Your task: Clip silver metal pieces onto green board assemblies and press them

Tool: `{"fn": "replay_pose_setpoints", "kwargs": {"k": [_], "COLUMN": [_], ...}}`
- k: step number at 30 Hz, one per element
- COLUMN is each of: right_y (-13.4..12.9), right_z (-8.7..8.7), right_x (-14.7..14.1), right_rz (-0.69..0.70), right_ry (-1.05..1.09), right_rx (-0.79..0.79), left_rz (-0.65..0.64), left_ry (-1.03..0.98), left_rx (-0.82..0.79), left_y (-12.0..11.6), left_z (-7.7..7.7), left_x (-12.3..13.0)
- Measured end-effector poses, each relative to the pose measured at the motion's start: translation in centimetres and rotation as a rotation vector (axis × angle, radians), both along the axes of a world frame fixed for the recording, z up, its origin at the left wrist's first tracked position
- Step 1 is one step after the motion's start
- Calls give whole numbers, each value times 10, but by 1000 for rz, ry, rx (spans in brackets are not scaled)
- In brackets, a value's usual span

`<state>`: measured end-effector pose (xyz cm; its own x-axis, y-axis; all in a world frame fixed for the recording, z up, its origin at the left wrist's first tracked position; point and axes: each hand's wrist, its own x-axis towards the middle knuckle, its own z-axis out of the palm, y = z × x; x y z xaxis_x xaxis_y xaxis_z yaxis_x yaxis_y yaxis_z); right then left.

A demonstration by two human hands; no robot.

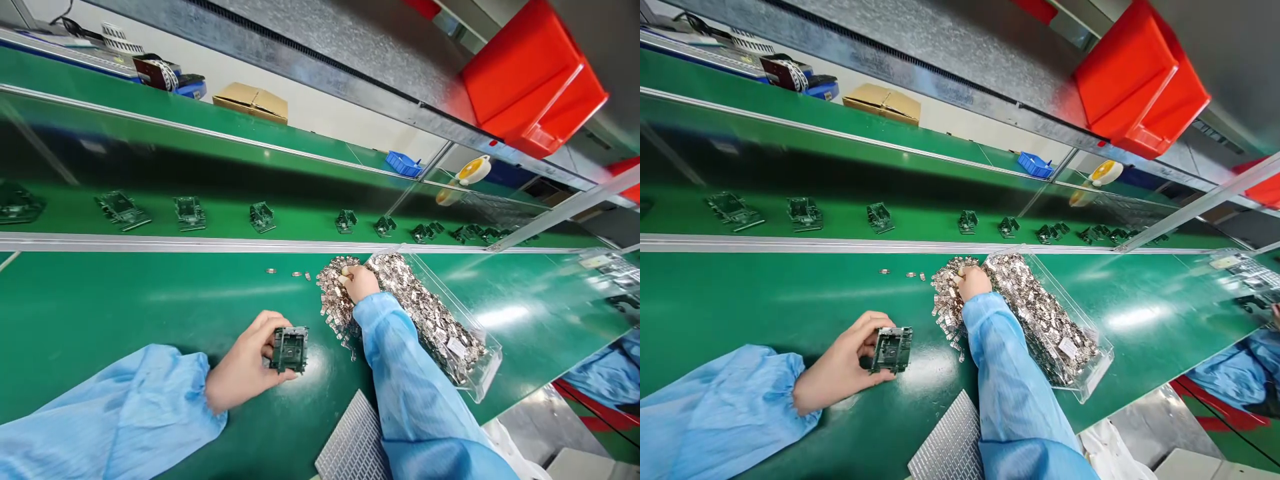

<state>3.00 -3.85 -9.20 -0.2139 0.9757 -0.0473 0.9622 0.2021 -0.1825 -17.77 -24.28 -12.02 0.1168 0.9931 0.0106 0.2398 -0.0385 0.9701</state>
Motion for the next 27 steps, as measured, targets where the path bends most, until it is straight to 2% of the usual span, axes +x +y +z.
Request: {"fn": "replay_pose_setpoints", "kwargs": {"k": [7, 12, 17, 20, 23, 27], "right_y": [-3, -12, -23, -36, -60, -106], "right_z": [1, 0, 2, 7, 13, 22], "right_x": [8, 16, 27, 35, 43, 48], "right_rz": [-56, -87, -167, -209, -228, -275], "right_ry": [7, 175, 485, 738, 1005, 1268], "right_rx": [-97, -52, -3, -39, -124, -199], "left_rz": [-31, -46, -20, -12, 15, 50], "left_ry": [-249, -430, -482, -535, -606, -678], "left_rx": [-230, -249, -206, -208, -192, -143], "left_y": [8, 12, 16, 19, 24, 29], "left_z": [-6, -7, -7, -9, -14, -16], "left_x": [0, 4, 13, 19, 27, 47]}}
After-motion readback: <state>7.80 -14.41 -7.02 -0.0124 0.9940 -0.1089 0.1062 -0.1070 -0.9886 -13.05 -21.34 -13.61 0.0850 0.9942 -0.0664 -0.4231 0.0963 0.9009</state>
